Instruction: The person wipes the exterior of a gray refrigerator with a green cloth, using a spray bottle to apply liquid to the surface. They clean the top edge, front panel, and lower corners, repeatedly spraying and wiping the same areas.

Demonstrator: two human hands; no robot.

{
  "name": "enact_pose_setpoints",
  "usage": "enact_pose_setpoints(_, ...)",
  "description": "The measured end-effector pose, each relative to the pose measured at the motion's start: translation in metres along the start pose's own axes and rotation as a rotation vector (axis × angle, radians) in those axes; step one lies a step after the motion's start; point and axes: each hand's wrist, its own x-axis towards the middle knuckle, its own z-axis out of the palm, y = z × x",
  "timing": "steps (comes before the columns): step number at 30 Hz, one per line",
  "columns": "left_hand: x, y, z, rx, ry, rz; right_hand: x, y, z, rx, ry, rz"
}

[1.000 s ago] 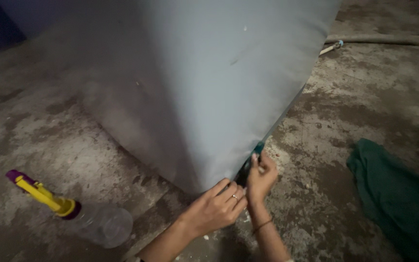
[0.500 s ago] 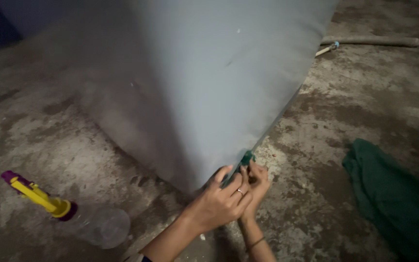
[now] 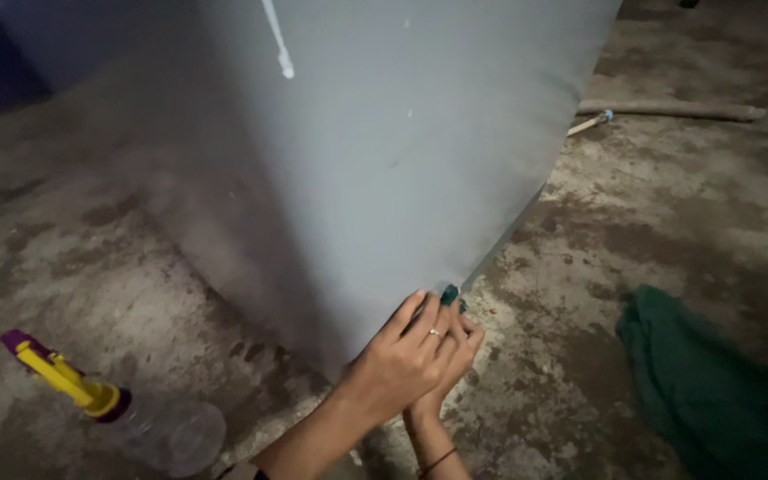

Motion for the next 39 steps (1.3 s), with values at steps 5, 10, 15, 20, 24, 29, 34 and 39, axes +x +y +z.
enact_pose_setpoints(5, 0.005, 0.001, -0.004, -0.141, -0.057, -0.028, -0.035, -0.008, 0.003, -0.041, 0.017, -0.155)
enact_pose_setpoints(10, 0.006, -0.001, -0.020, -0.079, -0.058, -0.005, 0.023, 0.020, 0.003, 0.069, 0.024, -0.008)
enact_pose_setpoints(15, 0.006, -0.007, -0.043, -0.086, -0.068, -0.029, 0.057, 0.021, -0.007, -0.130, -0.069, -0.070)
enact_pose_setpoints(20, 0.003, -0.011, -0.048, -0.077, 0.015, -0.024, -0.022, -0.016, -0.007, -0.253, -0.074, -0.250)
enact_pose_setpoints(24, -0.006, -0.019, -0.047, -0.040, 0.049, 0.020, -0.064, -0.044, 0.001, -0.134, 0.008, -0.082)
enact_pose_setpoints(29, -0.009, -0.024, -0.039, -0.064, 0.062, 0.062, -0.011, -0.045, -0.001, 0.100, -0.005, 0.282)
enact_pose_setpoints(34, -0.014, -0.022, -0.037, -0.043, 0.026, 0.065, 0.031, -0.037, -0.013, -0.156, -0.131, -0.073)
enact_pose_setpoints(39, -0.014, -0.026, -0.034, -0.033, 0.012, 0.142, -0.026, -0.051, -0.005, -0.031, -0.098, -0.111)
